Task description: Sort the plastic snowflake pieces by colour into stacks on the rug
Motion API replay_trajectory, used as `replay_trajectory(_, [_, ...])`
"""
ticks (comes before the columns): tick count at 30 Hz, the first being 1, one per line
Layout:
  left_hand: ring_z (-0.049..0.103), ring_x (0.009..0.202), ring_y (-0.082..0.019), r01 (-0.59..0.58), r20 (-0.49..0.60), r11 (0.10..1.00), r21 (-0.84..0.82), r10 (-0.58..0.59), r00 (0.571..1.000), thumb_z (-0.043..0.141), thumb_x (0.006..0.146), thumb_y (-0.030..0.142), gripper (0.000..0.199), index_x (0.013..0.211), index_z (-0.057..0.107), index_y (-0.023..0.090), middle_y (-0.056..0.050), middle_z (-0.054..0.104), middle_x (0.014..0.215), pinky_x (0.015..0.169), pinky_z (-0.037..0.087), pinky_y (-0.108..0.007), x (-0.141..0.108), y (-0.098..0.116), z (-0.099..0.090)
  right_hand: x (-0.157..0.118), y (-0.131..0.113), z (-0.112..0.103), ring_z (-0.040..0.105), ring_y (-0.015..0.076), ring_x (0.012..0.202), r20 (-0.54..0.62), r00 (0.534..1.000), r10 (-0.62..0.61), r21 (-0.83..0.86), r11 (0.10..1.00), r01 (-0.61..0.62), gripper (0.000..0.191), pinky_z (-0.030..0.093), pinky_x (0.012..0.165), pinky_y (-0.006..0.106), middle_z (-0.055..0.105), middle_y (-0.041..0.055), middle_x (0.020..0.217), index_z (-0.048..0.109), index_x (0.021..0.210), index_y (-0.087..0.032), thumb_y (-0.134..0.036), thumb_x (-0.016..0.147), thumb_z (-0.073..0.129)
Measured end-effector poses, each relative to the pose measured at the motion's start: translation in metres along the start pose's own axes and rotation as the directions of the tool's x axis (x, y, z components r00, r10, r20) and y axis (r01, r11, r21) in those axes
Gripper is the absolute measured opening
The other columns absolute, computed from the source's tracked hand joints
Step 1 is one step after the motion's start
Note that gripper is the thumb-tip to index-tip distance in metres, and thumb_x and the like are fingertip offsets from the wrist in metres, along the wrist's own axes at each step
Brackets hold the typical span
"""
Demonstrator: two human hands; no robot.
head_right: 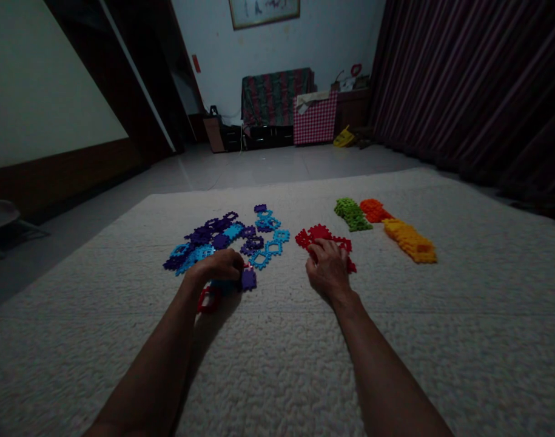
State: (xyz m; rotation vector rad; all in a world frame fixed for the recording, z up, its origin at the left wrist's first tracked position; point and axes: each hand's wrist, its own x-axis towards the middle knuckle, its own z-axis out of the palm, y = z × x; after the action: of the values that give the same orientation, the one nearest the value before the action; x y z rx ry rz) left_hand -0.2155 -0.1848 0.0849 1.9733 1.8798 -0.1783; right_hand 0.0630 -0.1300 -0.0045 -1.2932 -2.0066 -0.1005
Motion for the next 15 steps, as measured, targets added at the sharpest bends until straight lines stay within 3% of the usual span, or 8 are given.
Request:
replay_trajectory(5, [0.058,0.066,-0.013,-0.044,-0.034,0.978,-0.202,0.037,0.999,0.063,0.061,0.016,0.023,0.084,0.069,0.017,0.000,0.068,0.074,0.054,0.038,-0.020,0.003,-0.007,0.001,0.000,0.000,0.000,0.053,0.0285,0.112,0.002,1.000,0.005,-0.002,1.000,-0.005,0.026,0.035,0.093,0.045,0.066,0.0110,0.118,0.068,0.100,-0.019,-0.019,0.078,0.054])
replay_trajectory(10, [0.055,0.061,-0.010,-0.114,-0.057,0.863,-0.492,0.099,0.993,0.064,0.065,0.017,0.016,0.081,0.066,0.017,0.004,0.063,0.066,0.056,0.040,-0.019,0.004,-0.010,0.002,0.000,0.001,0.002,0.055,0.0289,0.112,-0.013,1.000,0.002,-0.001,1.000,-0.002,0.025,0.035,0.094,0.046,0.066,0.0114,0.117,0.068,0.098,-0.019,-0.019,0.077,0.054])
replay_trajectory(13, [0.057,0.061,-0.012,-0.125,-0.187,0.835,-0.536,0.027,0.982,0.064,0.070,0.022,0.016,0.084,0.068,0.017,0.002,0.065,0.068,0.057,0.042,-0.021,0.010,-0.013,0.004,0.001,0.002,0.003,0.056,0.0286,0.111,-0.043,0.999,0.014,0.019,1.000,-0.013,0.027,0.038,0.095,0.046,0.067,0.0110,0.117,0.067,0.102,-0.019,-0.019,0.077,0.054])
replay_trajectory(15, [0.061,0.065,-0.014,-0.095,-0.366,0.861,-0.500,-0.111,0.924,0.063,0.074,0.025,0.016,0.085,0.070,0.016,-0.001,0.068,0.072,0.061,0.045,-0.024,0.016,-0.015,0.005,0.003,0.003,0.004,0.057,0.0278,0.110,-0.092,0.995,0.051,0.046,0.998,-0.046,0.029,0.039,0.096,0.046,0.067,0.0108,0.117,0.066,0.105,-0.018,-0.020,0.080,0.052])
